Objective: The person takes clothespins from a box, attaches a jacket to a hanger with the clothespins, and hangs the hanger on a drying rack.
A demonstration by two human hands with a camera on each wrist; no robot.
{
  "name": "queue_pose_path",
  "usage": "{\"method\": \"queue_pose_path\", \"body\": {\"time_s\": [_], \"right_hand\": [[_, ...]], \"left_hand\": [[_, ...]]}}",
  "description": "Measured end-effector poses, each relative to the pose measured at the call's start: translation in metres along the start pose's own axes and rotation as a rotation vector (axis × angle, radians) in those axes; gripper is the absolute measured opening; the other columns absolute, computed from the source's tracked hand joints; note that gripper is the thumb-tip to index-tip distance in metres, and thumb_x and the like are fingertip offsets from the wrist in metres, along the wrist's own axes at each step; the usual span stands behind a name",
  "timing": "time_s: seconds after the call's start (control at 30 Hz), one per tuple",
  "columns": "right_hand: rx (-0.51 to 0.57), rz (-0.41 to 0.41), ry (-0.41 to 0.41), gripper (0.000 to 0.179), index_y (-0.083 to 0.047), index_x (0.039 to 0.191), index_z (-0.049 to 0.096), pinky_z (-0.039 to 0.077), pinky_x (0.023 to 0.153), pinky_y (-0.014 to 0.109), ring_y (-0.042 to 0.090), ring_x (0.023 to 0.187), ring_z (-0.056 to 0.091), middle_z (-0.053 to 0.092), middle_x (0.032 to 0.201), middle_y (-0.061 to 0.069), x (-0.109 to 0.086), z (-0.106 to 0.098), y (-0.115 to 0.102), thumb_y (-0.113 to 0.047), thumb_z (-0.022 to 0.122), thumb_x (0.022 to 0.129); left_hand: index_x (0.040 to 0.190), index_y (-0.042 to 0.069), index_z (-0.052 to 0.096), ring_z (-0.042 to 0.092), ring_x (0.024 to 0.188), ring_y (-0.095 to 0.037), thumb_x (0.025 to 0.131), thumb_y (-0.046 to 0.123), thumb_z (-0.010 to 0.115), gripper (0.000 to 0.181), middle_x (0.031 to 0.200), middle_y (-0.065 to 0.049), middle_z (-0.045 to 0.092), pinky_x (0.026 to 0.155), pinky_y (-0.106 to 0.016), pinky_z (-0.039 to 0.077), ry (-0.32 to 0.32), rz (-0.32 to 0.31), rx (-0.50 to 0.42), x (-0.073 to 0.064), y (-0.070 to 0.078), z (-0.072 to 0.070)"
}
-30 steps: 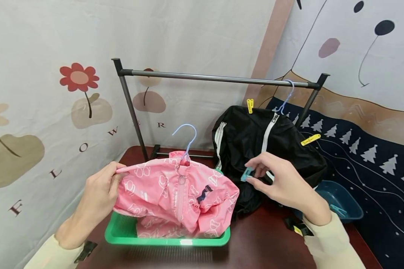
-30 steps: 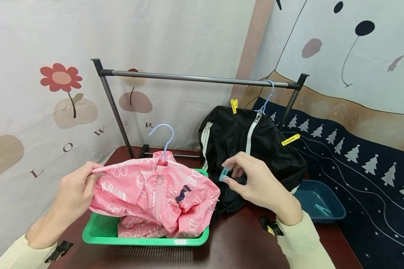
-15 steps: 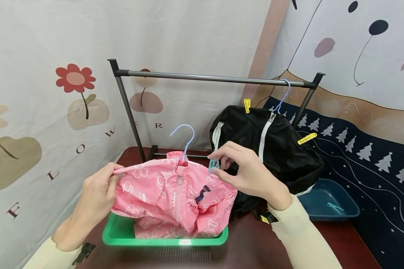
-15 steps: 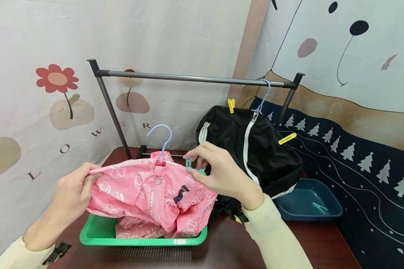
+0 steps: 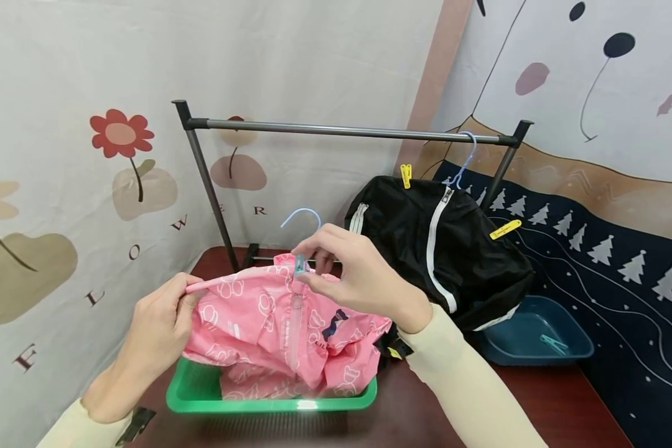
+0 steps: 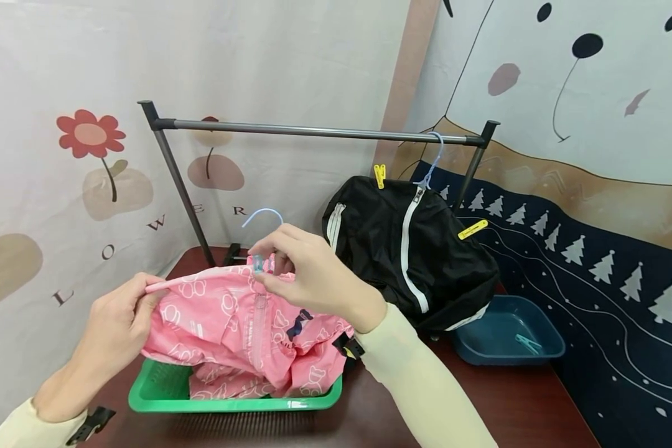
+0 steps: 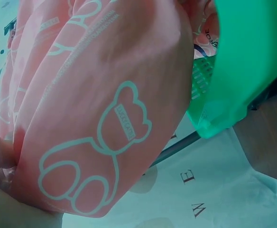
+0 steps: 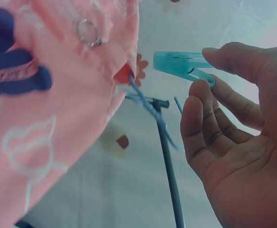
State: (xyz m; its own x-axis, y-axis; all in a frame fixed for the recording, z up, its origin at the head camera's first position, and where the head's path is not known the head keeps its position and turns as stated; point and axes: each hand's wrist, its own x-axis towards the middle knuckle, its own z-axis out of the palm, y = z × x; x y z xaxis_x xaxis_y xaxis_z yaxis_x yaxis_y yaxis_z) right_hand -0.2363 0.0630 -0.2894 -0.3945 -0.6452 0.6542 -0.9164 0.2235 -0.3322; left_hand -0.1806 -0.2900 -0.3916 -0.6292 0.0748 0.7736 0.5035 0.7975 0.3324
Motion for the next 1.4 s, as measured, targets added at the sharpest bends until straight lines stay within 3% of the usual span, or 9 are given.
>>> {"method": "queue_pose_path", "body": {"time_s": [0.27,0.47,1.0,1.4], "right_hand": [[0.009,-0.041,-0.028,0.030,-0.006,0.130,0.080,0.062,0.081,0.019,0.008,0.087,0.070,0.074,0.109,0.007,0.023,0.017,-0.004,-0.005,0.088,0.101],[0.015,-0.041,-0.045,0.029,-0.005,0.130,0.082,0.064,0.079,0.022,0.011,0.085,0.070,0.071,0.105,0.005,0.033,0.029,-0.003,-0.005,0.087,0.102],[0.028,-0.106,-0.012,0.024,-0.003,0.127,0.082,0.056,0.080,0.014,0.009,0.085,0.066,0.074,0.110,0.008,0.058,0.056,-0.002,-0.008,0.088,0.104],[0.008,-0.115,-0.024,0.017,-0.001,0.119,0.082,0.054,0.082,0.010,0.009,0.087,0.068,0.076,0.108,0.010,0.070,0.072,-0.008,0.000,0.086,0.103]], "left_hand": [[0.110,0.006,0.075,0.057,0.077,-0.012,0.097,-0.007,0.085,0.021,0.090,-0.005,0.074,0.072,-0.019,0.047,0.018,0.010,-0.005,0.000,0.000,0.001],[0.110,0.006,0.075,0.057,0.077,-0.011,0.096,-0.008,0.085,0.022,0.090,-0.004,0.073,0.072,-0.019,0.046,0.018,0.010,-0.008,-0.001,0.000,0.001],[0.111,0.007,0.076,0.056,0.078,-0.009,0.097,-0.007,0.085,0.022,0.090,-0.002,0.072,0.074,-0.018,0.046,0.008,-0.003,-0.018,0.000,-0.002,0.002],[0.110,0.006,0.076,0.056,0.077,-0.010,0.094,-0.009,0.086,0.024,0.088,-0.002,0.070,0.072,-0.021,0.046,0.018,0.030,-0.021,0.000,-0.004,0.005]]}}
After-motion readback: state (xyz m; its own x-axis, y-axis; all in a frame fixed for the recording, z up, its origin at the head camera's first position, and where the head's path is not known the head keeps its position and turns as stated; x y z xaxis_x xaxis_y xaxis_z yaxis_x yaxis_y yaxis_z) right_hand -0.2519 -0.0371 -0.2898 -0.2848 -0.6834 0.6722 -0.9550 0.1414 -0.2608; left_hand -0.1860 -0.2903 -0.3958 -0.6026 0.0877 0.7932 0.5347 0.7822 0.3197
